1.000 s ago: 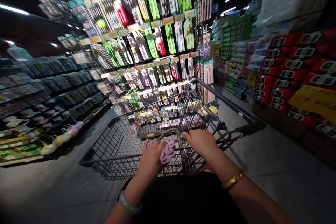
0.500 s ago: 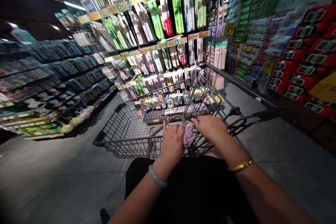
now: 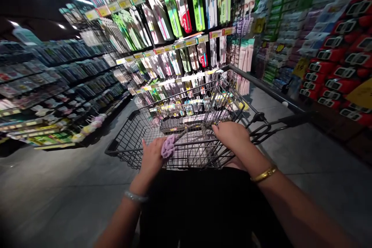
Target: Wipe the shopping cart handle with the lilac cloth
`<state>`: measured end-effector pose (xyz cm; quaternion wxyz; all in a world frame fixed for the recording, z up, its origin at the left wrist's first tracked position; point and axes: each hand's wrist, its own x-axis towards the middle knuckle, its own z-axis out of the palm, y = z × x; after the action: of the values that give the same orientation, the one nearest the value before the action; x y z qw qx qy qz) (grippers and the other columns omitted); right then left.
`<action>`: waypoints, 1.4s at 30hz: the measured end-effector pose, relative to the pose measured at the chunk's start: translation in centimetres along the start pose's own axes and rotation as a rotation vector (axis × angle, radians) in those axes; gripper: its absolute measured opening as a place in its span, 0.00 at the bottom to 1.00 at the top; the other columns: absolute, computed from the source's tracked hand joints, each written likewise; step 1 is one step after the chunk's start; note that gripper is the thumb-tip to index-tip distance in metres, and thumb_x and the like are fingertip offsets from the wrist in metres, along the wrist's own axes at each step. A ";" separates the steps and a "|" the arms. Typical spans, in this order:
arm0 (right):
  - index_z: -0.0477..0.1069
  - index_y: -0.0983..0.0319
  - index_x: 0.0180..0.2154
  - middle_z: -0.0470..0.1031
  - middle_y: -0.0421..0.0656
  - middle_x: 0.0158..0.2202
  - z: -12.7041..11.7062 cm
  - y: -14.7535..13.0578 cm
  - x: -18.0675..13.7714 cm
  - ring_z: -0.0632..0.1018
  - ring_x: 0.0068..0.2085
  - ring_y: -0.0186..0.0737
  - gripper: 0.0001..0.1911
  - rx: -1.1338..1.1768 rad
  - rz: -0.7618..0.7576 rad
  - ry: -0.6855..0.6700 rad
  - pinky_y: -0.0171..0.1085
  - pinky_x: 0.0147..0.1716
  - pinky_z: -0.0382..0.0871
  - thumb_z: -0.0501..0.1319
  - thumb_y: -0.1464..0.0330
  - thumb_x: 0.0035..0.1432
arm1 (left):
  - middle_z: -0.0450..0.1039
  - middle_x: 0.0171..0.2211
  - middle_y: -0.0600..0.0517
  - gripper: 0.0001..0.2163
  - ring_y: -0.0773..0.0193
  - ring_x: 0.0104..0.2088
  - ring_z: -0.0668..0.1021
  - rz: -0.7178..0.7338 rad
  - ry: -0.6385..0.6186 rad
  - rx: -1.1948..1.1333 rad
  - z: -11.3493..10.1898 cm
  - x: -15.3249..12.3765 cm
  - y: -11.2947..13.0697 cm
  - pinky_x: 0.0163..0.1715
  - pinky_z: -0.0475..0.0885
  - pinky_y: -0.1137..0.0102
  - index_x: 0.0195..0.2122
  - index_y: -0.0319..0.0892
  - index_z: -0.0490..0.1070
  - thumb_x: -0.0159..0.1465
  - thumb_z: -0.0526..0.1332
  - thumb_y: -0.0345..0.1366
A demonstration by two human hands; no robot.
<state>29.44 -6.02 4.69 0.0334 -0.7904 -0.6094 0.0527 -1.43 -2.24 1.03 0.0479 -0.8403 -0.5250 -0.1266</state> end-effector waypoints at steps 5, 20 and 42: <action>0.79 0.61 0.40 0.80 0.52 0.40 0.1 -0.1 0.0 0.80 0.41 0.51 0.28 0.002 0.014 -0.006 0.41 0.36 0.67 0.43 0.56 0.67 | 0.72 0.44 0.48 0.13 0.54 0.47 0.73 0.203 0.006 -0.012 0.2 1.6 5.8 0.66 0.33 0.39 0.51 0.45 0.68 0.67 0.58 0.40; 0.79 0.59 0.39 0.81 0.50 0.39 0.6 0.5 0.0 0.80 0.39 0.51 0.30 -0.051 -0.019 0.044 0.42 0.33 0.64 0.42 0.53 0.67 | 0.69 0.56 0.46 0.17 0.53 0.56 0.69 -0.034 0.168 -0.025 2.3 -1.0 1.2 0.67 0.34 0.42 0.57 0.49 0.67 0.67 0.58 0.35; 0.74 0.52 0.45 0.78 0.51 0.44 0.7 1.0 1.0 0.78 0.43 0.58 0.34 -0.099 0.067 -0.082 0.45 0.33 0.62 0.34 0.47 0.64 | 0.67 0.56 0.43 0.21 0.50 0.58 0.68 -0.119 0.248 -0.020 3.3 -2.5 -3.8 0.68 0.42 0.43 0.57 0.45 0.66 0.62 0.63 0.36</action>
<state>30.56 -5.35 3.86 -0.0327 -0.8083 -0.5852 0.0558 -5.34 -2.04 -2.99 0.0966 -0.7861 -0.5625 -0.2373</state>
